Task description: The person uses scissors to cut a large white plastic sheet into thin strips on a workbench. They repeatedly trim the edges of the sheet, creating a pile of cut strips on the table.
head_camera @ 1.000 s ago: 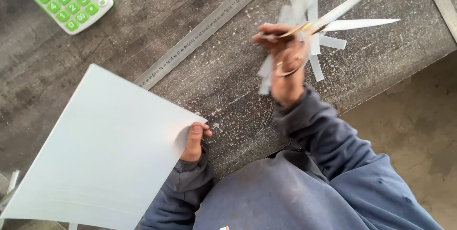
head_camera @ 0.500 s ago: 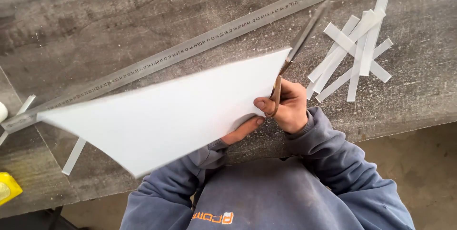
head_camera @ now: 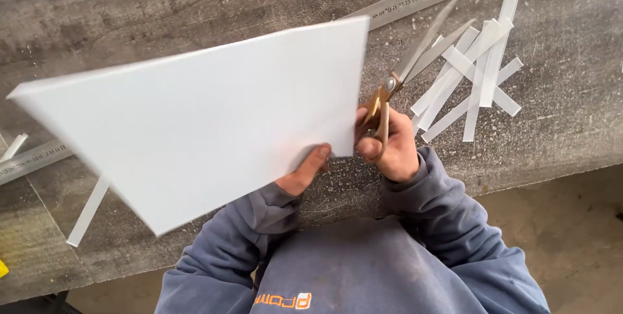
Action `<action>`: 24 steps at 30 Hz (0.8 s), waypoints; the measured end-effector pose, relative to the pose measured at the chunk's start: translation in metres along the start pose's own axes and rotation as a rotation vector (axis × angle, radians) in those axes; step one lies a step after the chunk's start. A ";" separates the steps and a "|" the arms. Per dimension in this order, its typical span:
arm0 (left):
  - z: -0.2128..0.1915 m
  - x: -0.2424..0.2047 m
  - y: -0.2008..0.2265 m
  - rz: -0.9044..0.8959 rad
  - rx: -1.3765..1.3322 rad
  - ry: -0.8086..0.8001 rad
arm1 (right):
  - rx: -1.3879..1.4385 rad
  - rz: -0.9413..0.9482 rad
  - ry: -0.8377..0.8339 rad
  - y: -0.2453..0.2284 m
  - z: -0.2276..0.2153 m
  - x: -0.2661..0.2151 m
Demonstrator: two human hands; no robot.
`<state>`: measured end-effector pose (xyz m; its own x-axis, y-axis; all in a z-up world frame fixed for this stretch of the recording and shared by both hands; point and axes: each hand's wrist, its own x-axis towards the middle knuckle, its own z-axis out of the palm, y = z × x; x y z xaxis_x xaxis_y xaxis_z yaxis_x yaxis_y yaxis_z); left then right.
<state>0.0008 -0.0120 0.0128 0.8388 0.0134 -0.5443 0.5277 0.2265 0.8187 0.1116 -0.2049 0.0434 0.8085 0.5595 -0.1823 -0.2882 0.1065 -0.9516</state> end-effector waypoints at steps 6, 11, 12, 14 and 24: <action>-0.037 0.000 -0.051 0.107 -0.153 0.064 | -0.290 0.052 -0.279 0.008 0.002 -0.019; -0.045 -0.014 -0.012 0.242 -0.234 0.123 | -0.438 0.191 -0.492 -0.012 0.025 -0.013; -0.042 -0.017 0.002 0.294 -0.229 0.147 | -0.485 0.166 -0.526 -0.008 0.024 -0.014; -0.038 -0.018 0.020 0.327 -0.219 0.198 | -0.473 0.176 -0.524 -0.005 0.027 -0.014; -0.025 -0.019 0.039 0.363 -0.112 0.302 | -0.463 0.104 -0.504 0.005 0.030 -0.018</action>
<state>0.0019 0.0212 0.0501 0.8809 0.3893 -0.2690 0.1762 0.2576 0.9500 0.0801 -0.1900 0.0496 0.4188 0.8735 -0.2480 -0.0126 -0.2675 -0.9635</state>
